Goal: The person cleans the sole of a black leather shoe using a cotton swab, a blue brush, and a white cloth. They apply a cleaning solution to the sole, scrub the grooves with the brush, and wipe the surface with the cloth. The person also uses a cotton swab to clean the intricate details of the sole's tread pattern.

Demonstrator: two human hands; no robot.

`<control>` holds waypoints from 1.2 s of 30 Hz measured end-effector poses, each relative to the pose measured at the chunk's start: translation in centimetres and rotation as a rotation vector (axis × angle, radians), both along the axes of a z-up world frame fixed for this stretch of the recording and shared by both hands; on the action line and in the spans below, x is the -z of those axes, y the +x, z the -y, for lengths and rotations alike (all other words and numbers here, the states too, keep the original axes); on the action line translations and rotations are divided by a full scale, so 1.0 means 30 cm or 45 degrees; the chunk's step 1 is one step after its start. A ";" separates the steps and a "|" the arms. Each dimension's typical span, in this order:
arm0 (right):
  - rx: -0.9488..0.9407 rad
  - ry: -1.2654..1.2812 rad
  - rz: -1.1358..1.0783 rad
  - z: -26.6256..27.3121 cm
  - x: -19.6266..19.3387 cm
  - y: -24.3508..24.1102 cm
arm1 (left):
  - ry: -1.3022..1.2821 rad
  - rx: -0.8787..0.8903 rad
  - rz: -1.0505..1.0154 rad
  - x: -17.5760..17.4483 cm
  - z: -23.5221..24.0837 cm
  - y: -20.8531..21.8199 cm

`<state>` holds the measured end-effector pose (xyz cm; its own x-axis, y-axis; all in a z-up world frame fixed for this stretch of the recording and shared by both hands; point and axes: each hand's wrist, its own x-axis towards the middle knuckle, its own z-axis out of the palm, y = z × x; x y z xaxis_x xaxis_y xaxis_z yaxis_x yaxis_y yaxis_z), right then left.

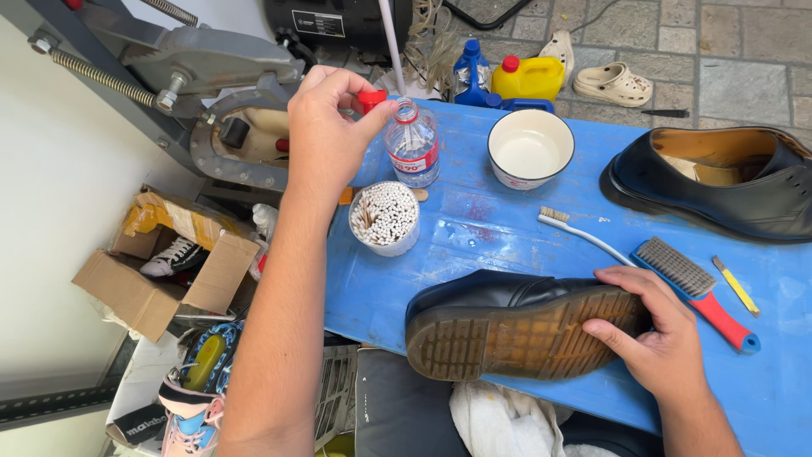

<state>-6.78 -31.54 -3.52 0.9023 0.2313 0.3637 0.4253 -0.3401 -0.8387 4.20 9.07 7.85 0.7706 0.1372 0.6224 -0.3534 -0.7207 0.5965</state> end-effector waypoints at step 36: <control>-0.019 -0.005 -0.004 0.007 -0.004 0.005 | 0.029 0.308 -0.234 0.009 0.047 0.059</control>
